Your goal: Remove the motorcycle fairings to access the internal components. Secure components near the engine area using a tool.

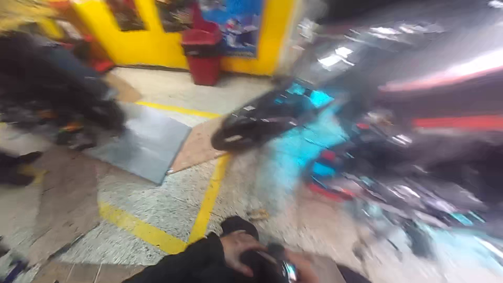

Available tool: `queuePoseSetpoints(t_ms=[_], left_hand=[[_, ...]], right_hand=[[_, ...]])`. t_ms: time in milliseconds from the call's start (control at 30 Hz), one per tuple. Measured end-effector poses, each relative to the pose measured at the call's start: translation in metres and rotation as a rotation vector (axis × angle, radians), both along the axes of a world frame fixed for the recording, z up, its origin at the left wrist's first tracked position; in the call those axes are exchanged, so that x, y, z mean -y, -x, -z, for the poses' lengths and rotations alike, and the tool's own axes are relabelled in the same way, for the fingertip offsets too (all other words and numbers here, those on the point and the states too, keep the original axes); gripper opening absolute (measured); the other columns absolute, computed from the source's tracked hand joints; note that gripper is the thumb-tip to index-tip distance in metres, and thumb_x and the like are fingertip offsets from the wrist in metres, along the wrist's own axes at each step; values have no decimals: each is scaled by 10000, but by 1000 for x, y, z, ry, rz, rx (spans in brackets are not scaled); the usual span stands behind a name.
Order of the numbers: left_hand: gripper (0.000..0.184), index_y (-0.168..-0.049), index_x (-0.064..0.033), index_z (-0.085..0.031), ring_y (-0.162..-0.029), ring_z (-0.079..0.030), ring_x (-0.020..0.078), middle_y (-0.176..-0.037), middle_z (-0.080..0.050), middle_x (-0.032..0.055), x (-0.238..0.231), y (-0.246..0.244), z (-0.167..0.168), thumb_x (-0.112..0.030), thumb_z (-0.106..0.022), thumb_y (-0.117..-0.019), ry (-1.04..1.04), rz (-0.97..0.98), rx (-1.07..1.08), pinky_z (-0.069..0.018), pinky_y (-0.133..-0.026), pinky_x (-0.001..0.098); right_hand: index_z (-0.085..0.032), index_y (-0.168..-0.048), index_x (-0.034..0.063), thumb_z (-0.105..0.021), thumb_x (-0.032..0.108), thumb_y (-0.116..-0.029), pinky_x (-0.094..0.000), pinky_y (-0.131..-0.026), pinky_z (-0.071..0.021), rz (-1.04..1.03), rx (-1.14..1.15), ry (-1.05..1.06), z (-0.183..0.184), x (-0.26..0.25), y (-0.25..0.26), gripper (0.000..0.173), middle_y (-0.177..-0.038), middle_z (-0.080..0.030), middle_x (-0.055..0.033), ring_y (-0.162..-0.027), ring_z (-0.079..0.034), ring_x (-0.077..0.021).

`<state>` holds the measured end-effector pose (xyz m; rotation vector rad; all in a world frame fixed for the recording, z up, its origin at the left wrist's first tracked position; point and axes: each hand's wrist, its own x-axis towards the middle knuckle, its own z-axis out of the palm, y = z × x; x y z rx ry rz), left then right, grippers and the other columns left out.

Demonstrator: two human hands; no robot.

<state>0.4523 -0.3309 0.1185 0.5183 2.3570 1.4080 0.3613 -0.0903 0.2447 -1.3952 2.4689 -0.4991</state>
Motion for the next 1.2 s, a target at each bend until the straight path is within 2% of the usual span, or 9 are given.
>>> queuePoseSetpoints(t_ms=[67,200,300,600,667,767,900,1000,1200], left_hand=[[424,-1139,-2,-710,-997,-712,252,-1044,-740,160,-7,12,6,-271,-840,-839,-160,182,74,-572,-924,489],[248,-933,-47,-675,-534,-567,-3,-660,-629,-36,-56,14,-17,-293,-702,-955,-787,411,560,-486,-499,181],[146,-921,-113,-672,-515,-531,-30,-646,-609,-74,-89,3,-41,-250,-690,-969,-925,444,705,-437,-476,148],[271,-794,-50,-668,-531,-497,-8,-599,-558,-34,-30,49,-51,-284,-734,-915,-330,224,245,-421,-494,194],[307,-827,-60,-692,-536,-538,38,-613,-593,-6,-26,65,-40,-347,-710,-936,-214,125,70,-478,-500,248],[297,-895,-59,-728,-592,-643,192,-674,-661,76,-32,102,-14,-347,-670,-941,78,-10,-119,-564,-557,432],[312,-957,-35,-709,-769,-698,405,-787,-689,186,-67,179,53,-342,-652,-954,292,-20,-11,-542,-682,638],[326,-1025,-51,-698,-866,-691,435,-881,-693,202,-107,245,109,-362,-607,-983,290,67,35,-528,-732,649],[288,-1148,-21,-661,-964,-667,445,-1027,-675,228,-164,340,162,-269,-590,-1021,142,263,-29,-518,-792,605]], right_hand=[[-646,-777,182,-730,273,-763,-428,-410,-489,-13,-121,231,-4,-16,10,124,-587,-586,15,-506,-620,-188],[-619,-797,77,-564,170,-1008,-369,-504,-456,190,-449,708,-8,-21,26,237,-615,-597,-64,-546,-580,-213],[-619,-742,43,-647,114,-957,-325,-513,-465,351,-553,909,-6,-14,32,228,-592,-606,-81,-533,-582,-187],[-624,-775,35,-668,105,-953,-329,-571,-468,95,-202,846,1,-45,47,196,-633,-596,-82,-601,-584,-186],[-652,-1017,37,-735,197,-939,-388,-864,-554,152,-113,654,3,-60,60,196,-955,-685,-136,-957,-665,-239],[-483,-1442,24,-803,180,-827,-479,-1134,-463,444,10,354,20,-97,84,711,-1469,-535,-186,-1383,-510,-284],[-530,-1393,54,-365,199,-1094,-330,-789,-635,979,472,368,86,-150,122,370,-1182,-732,-44,-964,-742,-151],[-430,-1445,133,47,594,-1042,-282,-510,-572,1220,805,292,132,-165,160,777,-966,-773,-40,-679,-728,-161],[-585,-936,152,-201,332,-1116,-169,-374,-351,1457,753,431,203,-177,235,461,-512,-470,79,-387,-409,-13]])
